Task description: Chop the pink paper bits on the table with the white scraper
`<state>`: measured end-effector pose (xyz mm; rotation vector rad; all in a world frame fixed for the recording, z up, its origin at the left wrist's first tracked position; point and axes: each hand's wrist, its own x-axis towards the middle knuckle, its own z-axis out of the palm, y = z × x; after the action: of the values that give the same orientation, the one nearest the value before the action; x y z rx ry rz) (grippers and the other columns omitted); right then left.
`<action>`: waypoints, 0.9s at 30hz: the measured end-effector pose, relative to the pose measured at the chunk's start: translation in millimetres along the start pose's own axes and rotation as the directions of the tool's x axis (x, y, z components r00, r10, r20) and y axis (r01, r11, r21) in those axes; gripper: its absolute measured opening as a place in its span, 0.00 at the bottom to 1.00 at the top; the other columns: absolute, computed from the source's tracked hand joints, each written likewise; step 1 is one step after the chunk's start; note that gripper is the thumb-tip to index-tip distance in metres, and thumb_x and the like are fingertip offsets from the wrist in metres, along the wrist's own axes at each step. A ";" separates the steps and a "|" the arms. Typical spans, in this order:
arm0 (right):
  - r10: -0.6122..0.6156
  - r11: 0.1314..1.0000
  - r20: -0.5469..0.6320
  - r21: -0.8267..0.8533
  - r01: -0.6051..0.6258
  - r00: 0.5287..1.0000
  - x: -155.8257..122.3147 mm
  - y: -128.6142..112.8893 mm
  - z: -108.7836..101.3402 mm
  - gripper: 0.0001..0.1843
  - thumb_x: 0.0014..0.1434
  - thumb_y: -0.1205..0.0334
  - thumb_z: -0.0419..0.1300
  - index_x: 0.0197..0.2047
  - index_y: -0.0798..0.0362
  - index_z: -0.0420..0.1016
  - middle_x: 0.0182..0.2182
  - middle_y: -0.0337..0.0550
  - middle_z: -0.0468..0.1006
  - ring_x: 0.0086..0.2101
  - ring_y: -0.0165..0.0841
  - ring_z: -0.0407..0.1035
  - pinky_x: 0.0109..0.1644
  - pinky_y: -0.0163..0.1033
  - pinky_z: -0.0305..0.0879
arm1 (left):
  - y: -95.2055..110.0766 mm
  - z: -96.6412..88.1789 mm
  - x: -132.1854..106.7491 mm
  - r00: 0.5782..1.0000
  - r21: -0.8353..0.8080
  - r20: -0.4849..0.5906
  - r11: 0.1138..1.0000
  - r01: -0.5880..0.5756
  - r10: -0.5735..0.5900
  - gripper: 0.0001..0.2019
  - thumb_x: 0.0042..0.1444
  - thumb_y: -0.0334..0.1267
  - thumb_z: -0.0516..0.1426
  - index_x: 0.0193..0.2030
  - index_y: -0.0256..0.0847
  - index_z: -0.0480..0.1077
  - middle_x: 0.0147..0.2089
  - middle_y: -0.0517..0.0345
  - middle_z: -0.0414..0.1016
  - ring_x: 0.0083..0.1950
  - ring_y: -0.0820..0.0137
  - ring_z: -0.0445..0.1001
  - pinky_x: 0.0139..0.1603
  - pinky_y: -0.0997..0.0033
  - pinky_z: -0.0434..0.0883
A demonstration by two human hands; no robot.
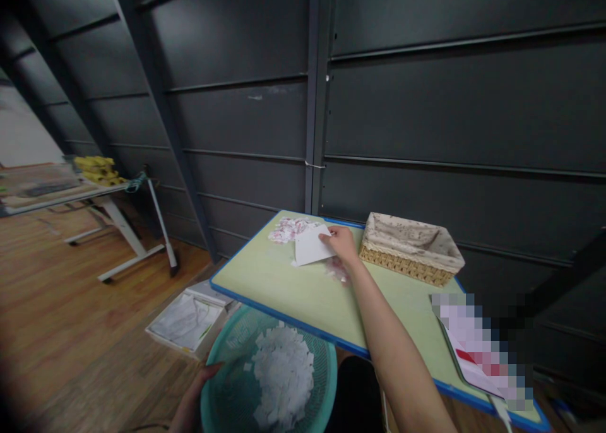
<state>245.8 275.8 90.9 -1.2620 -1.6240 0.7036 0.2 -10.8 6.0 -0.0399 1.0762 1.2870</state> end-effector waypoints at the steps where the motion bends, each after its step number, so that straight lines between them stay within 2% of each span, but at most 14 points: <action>1: 0.005 1.000 -0.007 0.008 -0.005 1.000 0.1 0.4 0.2 0.19 0.41 0.54 0.60 0.31 0.60 0.79 0.25 0.43 0.76 0.25 0.32 0.64 0.27 0.34 0.55 | -0.3 -1.1 1.1 1.000 -0.002 0.004 1.000 0.022 -0.022 0.31 0.48 0.40 0.62 0.59 0.29 0.66 0.34 0.45 0.84 0.39 0.49 0.81 0.49 0.46 0.70; 6: 0.024 1.000 -0.006 -0.002 -0.024 1.000 0.0 1.3 0.8 0.17 0.40 0.54 0.60 0.28 0.59 0.78 0.23 0.42 0.75 0.24 0.31 0.63 0.27 0.34 0.54 | -0.4 -3.5 8.1 0.999 0.025 0.006 0.999 0.037 -0.037 0.28 0.49 0.40 0.61 0.56 0.29 0.68 0.32 0.47 0.84 0.39 0.49 0.81 0.49 0.48 0.70; 12: 0.051 0.997 0.002 0.062 -0.051 0.999 -2.4 0.0 4.8 0.21 0.41 0.50 0.59 0.32 0.60 0.78 0.26 0.44 0.75 0.24 0.31 0.63 0.26 0.34 0.53 | -0.1 1.3 2.3 1.000 0.000 -0.002 1.000 0.000 0.000 0.30 0.49 0.39 0.61 0.59 0.29 0.66 0.32 0.48 0.84 0.40 0.50 0.81 0.50 0.49 0.70; 18: 0.024 0.998 0.031 0.056 -0.026 0.999 -5.6 -5.9 7.8 0.21 0.40 0.51 0.60 0.31 0.60 0.77 0.27 0.45 0.76 0.26 0.32 0.64 0.27 0.35 0.55 | 0.1 -6.0 9.4 0.998 -0.015 0.043 0.998 0.055 -0.054 0.30 0.48 0.40 0.62 0.59 0.32 0.66 0.33 0.48 0.84 0.41 0.50 0.80 0.50 0.48 0.70; 23: 0.080 0.986 0.188 0.130 -0.106 0.979 -14.6 -17.1 11.0 0.18 0.39 0.52 0.64 0.28 0.59 0.75 0.21 0.41 0.72 0.22 0.29 0.60 0.23 0.33 0.50 | -0.2 -15.4 21.1 0.994 -0.027 0.099 0.998 0.056 -0.053 0.28 0.48 0.40 0.63 0.56 0.32 0.69 0.39 0.45 0.84 0.43 0.49 0.80 0.50 0.49 0.71; 27: 0.058 0.962 0.373 0.227 -0.152 0.926 -24.2 -21.2 18.4 0.17 0.39 0.53 0.67 0.26 0.58 0.72 0.19 0.37 0.69 0.20 0.27 0.59 0.22 0.32 0.48 | 1.1 -14.5 18.6 0.997 -0.019 0.070 0.999 0.027 -0.025 0.20 0.47 0.40 0.63 0.47 0.32 0.73 0.39 0.45 0.84 0.46 0.49 0.79 0.51 0.50 0.71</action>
<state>221.3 248.2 94.0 -1.0822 -1.6990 1.2328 -11.6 -4.7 -13.5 -0.0236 1.0003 1.2667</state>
